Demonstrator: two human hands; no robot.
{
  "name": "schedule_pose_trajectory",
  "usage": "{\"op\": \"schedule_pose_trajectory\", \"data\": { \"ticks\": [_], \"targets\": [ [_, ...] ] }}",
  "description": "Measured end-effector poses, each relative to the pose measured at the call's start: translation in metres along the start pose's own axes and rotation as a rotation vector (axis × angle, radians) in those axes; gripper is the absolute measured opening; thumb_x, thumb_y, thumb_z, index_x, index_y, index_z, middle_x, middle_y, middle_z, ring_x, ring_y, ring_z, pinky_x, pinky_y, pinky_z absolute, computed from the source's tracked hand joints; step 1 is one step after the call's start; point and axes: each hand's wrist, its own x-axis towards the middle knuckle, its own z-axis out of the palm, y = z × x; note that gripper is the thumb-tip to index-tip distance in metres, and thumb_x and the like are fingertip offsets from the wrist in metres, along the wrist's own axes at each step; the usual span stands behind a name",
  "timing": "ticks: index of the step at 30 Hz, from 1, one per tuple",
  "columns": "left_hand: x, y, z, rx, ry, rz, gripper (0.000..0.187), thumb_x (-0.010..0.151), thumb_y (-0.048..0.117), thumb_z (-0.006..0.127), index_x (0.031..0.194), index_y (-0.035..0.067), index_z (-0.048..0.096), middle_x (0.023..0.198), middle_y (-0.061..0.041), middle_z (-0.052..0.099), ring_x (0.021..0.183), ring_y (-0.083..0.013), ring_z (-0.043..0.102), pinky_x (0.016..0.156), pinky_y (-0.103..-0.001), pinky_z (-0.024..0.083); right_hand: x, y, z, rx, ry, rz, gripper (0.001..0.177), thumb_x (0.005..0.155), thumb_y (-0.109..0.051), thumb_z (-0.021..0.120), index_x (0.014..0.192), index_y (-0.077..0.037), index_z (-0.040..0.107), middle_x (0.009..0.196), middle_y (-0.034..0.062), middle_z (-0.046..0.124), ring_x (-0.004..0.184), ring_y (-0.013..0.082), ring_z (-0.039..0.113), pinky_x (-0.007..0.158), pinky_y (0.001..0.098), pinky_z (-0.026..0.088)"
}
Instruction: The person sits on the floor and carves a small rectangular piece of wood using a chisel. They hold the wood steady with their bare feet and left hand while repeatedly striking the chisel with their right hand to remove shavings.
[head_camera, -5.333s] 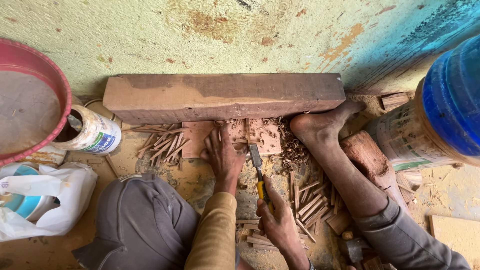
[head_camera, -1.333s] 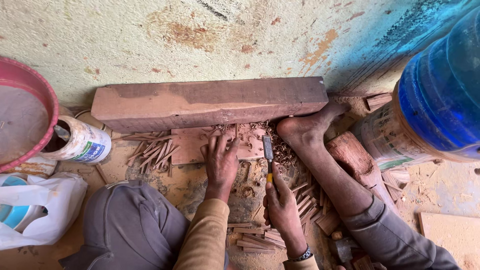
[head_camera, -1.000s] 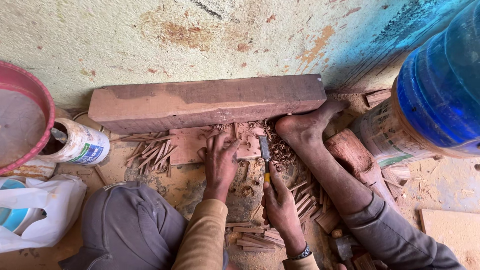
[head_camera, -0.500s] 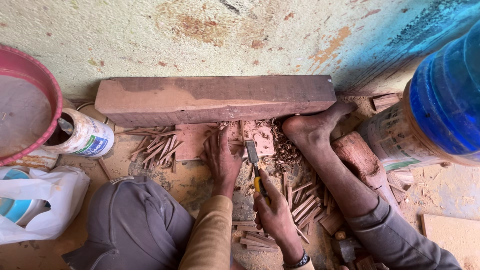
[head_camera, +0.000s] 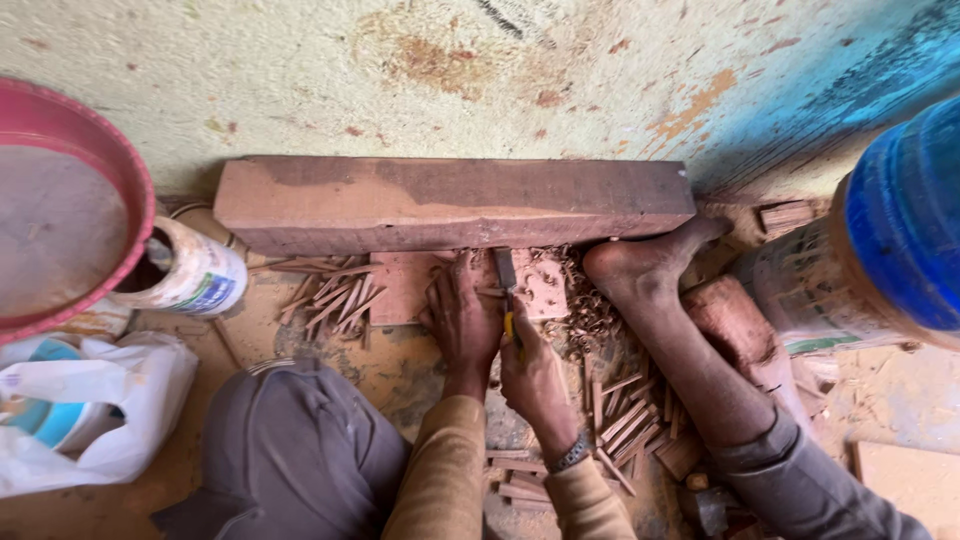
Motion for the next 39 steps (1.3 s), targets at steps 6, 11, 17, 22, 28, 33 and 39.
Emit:
{"op": "schedule_pose_trajectory", "data": {
  "ticks": [6, 11, 17, 22, 28, 33, 39],
  "targets": [
    [0.003, -0.007, 0.002, 0.033, -0.048, -0.004, 0.088, 0.07, 0.035, 0.084, 0.146, 0.015, 0.046, 0.147, -0.013, 0.051, 0.141, -0.035, 0.04, 0.104, -0.062, 0.032, -0.031, -0.009, -0.014, -0.1, -0.065, 0.184, 0.055, 0.102, -0.017, 0.046, 0.156, -0.009, 0.042, 0.054, 0.0072, 0.061, 0.036, 0.0132, 0.043, 0.033, 0.0315, 0.037],
    [-0.005, -0.007, 0.007, -0.039, 0.035, 0.044, 0.076, 0.074, 0.034, 0.089, 0.139, 0.015, 0.053, 0.143, -0.013, 0.052, 0.136, -0.0364, 0.041, 0.101, -0.064, 0.032, 0.002, -0.012, -0.013, -0.019, 0.093, -0.057, 0.051, 0.102, -0.013, 0.05, 0.152, -0.003, 0.045, 0.073, 0.0073, 0.065, 0.044, 0.0098, 0.054, 0.038, 0.029, 0.043],
    [-0.002, -0.028, 0.031, -0.183, 0.197, 0.288, 0.055, 0.073, 0.013, 0.087, 0.125, 0.02, 0.069, 0.132, -0.007, 0.06, 0.13, -0.0313, 0.051, 0.11, -0.051, 0.042, -0.021, -0.023, -0.044, 0.511, -0.083, 0.394, 0.063, 0.102, -0.015, 0.052, 0.162, -0.016, 0.034, 0.069, -0.0023, 0.056, 0.052, 0.0077, 0.05, 0.044, 0.0268, 0.042],
    [-0.007, -0.03, 0.037, -0.028, 0.258, 0.253, 0.022, 0.076, 0.018, 0.089, 0.096, 0.017, 0.079, 0.113, -0.002, 0.067, 0.112, -0.0244, 0.057, 0.096, -0.05, 0.043, -0.055, -0.034, -0.065, 0.462, -0.032, 0.538, 0.066, 0.1, -0.018, 0.051, 0.163, -0.022, 0.03, 0.064, 0.0003, 0.053, 0.049, 0.0105, 0.047, 0.043, 0.0275, 0.042],
    [-0.013, -0.022, 0.029, 0.024, 0.165, 0.152, 0.019, 0.074, 0.021, 0.091, 0.087, 0.014, 0.079, 0.107, -0.003, 0.068, 0.114, -0.0266, 0.057, 0.094, -0.05, 0.044, -0.055, -0.029, -0.064, 0.338, -0.067, 0.425, 0.062, 0.101, -0.019, 0.052, 0.16, -0.019, 0.033, 0.066, -0.0004, 0.057, 0.048, 0.0087, 0.05, 0.042, 0.0272, 0.046],
    [-0.01, -0.018, 0.02, 0.071, 0.119, 0.071, 0.047, 0.066, 0.03, 0.096, 0.106, 0.016, 0.074, 0.123, -0.007, 0.062, 0.123, -0.0294, 0.05, 0.097, -0.056, 0.038, -0.057, -0.033, -0.057, 0.278, -0.146, 0.476, 0.066, 0.101, -0.02, 0.052, 0.163, -0.022, 0.032, 0.066, 0.0004, 0.059, 0.046, 0.0089, 0.048, 0.041, 0.0267, 0.044],
    [-0.002, -0.01, 0.011, 0.191, -0.032, -0.084, 0.095, 0.061, 0.026, 0.098, 0.144, 0.023, 0.052, 0.147, -0.009, 0.048, 0.136, -0.0295, 0.042, 0.098, -0.058, 0.035, -0.05, -0.039, -0.042, 0.166, -0.196, 0.427, 0.063, 0.101, -0.021, 0.049, 0.161, -0.018, 0.032, 0.061, 0.0019, 0.061, 0.041, 0.0112, 0.05, 0.037, 0.0284, 0.046]
  ]
}}
